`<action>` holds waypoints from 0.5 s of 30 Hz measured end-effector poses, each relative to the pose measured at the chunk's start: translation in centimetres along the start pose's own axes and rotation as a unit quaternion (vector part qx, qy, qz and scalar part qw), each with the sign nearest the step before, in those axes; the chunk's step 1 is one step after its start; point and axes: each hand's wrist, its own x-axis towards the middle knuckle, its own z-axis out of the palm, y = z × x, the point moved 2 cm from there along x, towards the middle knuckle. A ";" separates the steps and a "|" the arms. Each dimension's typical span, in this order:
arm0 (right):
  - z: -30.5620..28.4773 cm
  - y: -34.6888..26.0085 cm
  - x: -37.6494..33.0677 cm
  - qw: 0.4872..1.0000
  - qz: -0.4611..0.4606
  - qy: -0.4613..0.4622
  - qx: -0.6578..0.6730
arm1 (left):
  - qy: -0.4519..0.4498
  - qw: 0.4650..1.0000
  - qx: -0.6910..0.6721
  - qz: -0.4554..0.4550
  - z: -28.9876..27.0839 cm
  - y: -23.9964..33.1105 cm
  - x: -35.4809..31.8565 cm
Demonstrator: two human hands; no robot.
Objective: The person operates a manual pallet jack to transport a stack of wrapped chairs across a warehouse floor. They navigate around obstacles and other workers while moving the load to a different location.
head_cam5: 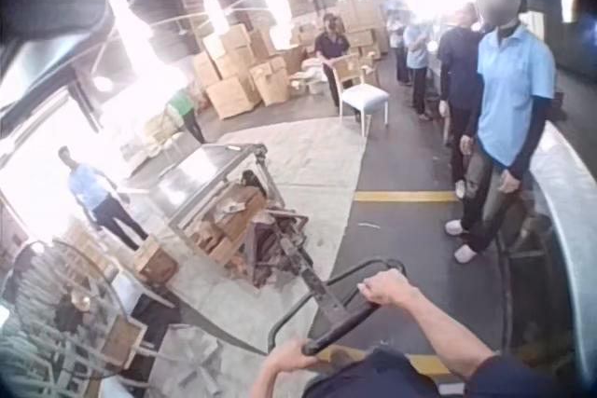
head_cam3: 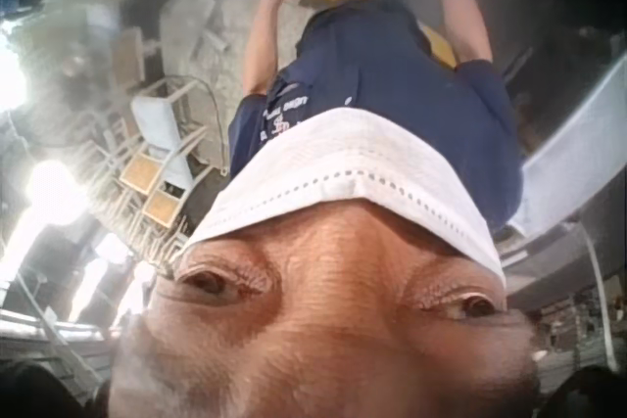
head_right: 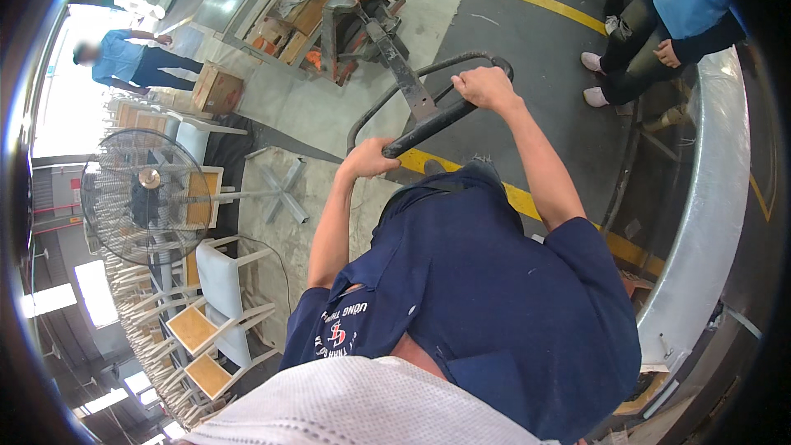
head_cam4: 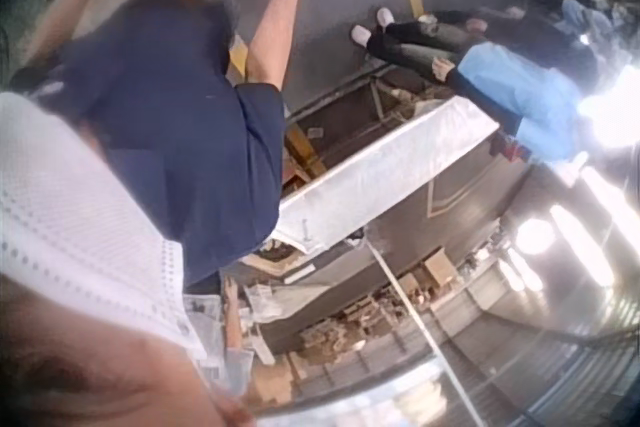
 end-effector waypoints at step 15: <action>0.7 8.6 -19.2 0.995 -0.072 -0.038 -0.061 | 0.052 0.998 0.008 -0.023 18.5 13.2 -9.0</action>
